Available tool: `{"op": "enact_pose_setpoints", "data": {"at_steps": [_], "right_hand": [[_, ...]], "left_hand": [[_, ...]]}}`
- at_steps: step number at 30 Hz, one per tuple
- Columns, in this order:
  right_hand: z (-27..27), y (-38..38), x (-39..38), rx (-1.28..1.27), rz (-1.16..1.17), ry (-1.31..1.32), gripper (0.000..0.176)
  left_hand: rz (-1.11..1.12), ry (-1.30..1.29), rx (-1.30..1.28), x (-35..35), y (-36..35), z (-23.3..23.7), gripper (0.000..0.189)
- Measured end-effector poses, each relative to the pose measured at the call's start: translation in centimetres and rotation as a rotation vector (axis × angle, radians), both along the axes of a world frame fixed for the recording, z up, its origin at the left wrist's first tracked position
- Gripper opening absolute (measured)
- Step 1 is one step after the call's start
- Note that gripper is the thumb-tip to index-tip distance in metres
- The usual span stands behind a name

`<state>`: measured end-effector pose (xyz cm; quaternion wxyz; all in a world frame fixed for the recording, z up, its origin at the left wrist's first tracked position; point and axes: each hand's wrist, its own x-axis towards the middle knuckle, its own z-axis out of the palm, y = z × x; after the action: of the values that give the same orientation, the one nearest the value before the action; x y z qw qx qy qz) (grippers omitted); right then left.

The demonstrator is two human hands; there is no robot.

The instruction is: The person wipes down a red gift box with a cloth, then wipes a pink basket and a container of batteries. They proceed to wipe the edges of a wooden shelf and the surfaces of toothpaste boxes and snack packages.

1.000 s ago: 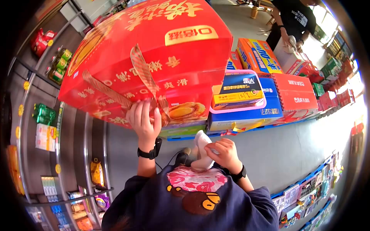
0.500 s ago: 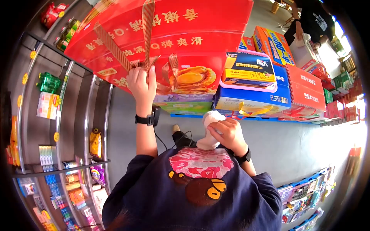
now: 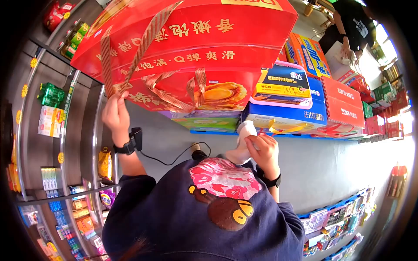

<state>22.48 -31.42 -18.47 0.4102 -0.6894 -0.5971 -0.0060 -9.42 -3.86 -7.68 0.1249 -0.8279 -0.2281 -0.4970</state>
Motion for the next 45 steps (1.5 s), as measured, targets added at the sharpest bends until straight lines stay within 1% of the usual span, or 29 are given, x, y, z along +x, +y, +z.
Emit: {"op": "enact_pose_setpoints", "data": {"at_steps": [2,5,7,8,9,11,12,13,14,15,17,19,21,23,25,26,27,28,29,31,33,34,36,37,39,42,43,45], "right_hand": [[-0.5,-0.1,-0.3,-0.006,-0.074,0.075,0.006],[-1.3,0.5,-1.0,-0.038,-0.065,0.040,0.006],[-0.2,1.6,-2.0,-0.038,0.034,-0.023,0.008],[-0.2,1.9,-2.3,-0.037,0.064,-0.007,0.008],[-0.2,2.2,-2.7,-0.036,0.093,0.011,0.009],[-0.3,2.6,-3.2,-0.022,0.109,0.063,0.008],[-0.6,2.6,-3.4,-0.035,0.112,0.062,0.008],[-0.9,2.6,-3.7,-0.051,0.115,0.061,0.008],[-1.2,2.6,-3.5,-0.048,0.122,0.058,0.008],[-1.3,2.7,-3.3,-0.018,0.120,0.013,0.009],[-1.1,2.6,-2.9,-0.009,0.116,0.015,0.010],[-1.0,2.4,-2.6,0.001,0.107,0.039,0.009],[-0.8,2.2,-2.2,0.004,0.118,0.046,0.009],[-1.0,1.9,-1.9,-0.007,0.123,0.066,0.009],[-1.6,1.6,-1.3,0.011,0.187,0.050,0.014],[-1.4,1.3,-1.2,0.016,0.190,0.048,0.014],[-0.9,1.0,-1.2,-0.038,0.154,0.126,0.027],[-0.3,0.7,-1.3,-0.092,0.119,0.206,0.040],[0.4,0.9,-1.1,-0.085,0.124,0.208,0.040],[1.9,1.6,-0.5,0.018,0.078,0.259,0.065],[3.2,3.2,0.4,0.159,0.047,0.164,0.070],[5.1,3.8,0.8,0.120,0.041,0.102,0.069],[6.6,5.4,1.2,0.106,-0.058,-0.014,0.067],[7.1,6.0,1.4,0.085,-0.119,-0.091,0.066],[6.7,6.9,1.6,0.169,-0.144,-0.211,0.068],[6.6,7.2,1.3,0.059,-0.222,-0.294,0.071],[7.0,7.3,1.3,0.058,-0.217,-0.299,0.071],[7.7,7.6,1.6,-0.037,-0.276,-0.293,0.073]], "left_hand": [[0.024,0.020,0.033,-0.3,0.6,0.8,0.008],[0.089,0.074,0.073,-1.4,2.3,0.8,0.009],[0.207,0.033,0.198,-2.1,3.5,0.9,0.009],[0.224,0.004,0.232,-2.3,4.0,1.3,0.010],[0.233,-0.027,0.201,-2.5,4.3,1.5,0.010],[0.185,-0.073,0.070,-1.8,4.3,1.3,0.012],[0.174,-0.012,0.026,-1.2,4.0,0.7,0.015],[0.163,0.051,-0.020,-0.6,3.3,-0.1,0.020],[0.142,0.096,-0.022,0.5,2.3,-0.9,0.031],[0.069,0.110,0.038,1.7,1.4,-1.7,0.037],[-0.082,0.008,0.108,4.8,-1.1,-2.8,0.035],[-0.201,-0.006,0.045,7.1,-4.5,-2.3,0.030],[-0.312,-0.110,-0.066,8.7,-7.5,-1.8,0.030],[-0.376,-0.182,-0.152,8.9,-9.6,-0.8,0.029],[-0.333,-0.168,-0.129,8.2,-9.8,-0.8,0.029],[-0.279,-0.112,-0.123,7.6,-10.0,-0.5,0.028],[-0.224,-0.054,-0.115,7.3,-10.3,-0.3,0.027],[-0.220,-0.053,-0.108,7.3,-10.6,-0.3,0.027],[-0.121,-0.021,-0.134,7.4,-10.8,-0.4,0.025],[0.048,0.036,-0.204,8.1,-11.7,-0.6,0.018],[0.200,0.106,-0.175,9.4,-12.1,-1.1,0.017],[0.201,0.106,-0.175,10.4,-12.3,-1.2,0.017],[0.297,0.098,-0.160,12.4,-13.0,-1.2,0.013],[0.297,0.088,-0.160,13.0,-13.5,-1.1,0.013],[0.362,0.138,-0.185,14.2,-14.2,-0.8,0.014],[0.342,0.110,-0.165,15.5,-14.9,-0.6,0.016],[0.318,0.105,-0.158,15.8,-15.2,-0.5,0.016],[0.301,0.087,-0.168,16.4,-15.7,-0.5,0.017]]}}
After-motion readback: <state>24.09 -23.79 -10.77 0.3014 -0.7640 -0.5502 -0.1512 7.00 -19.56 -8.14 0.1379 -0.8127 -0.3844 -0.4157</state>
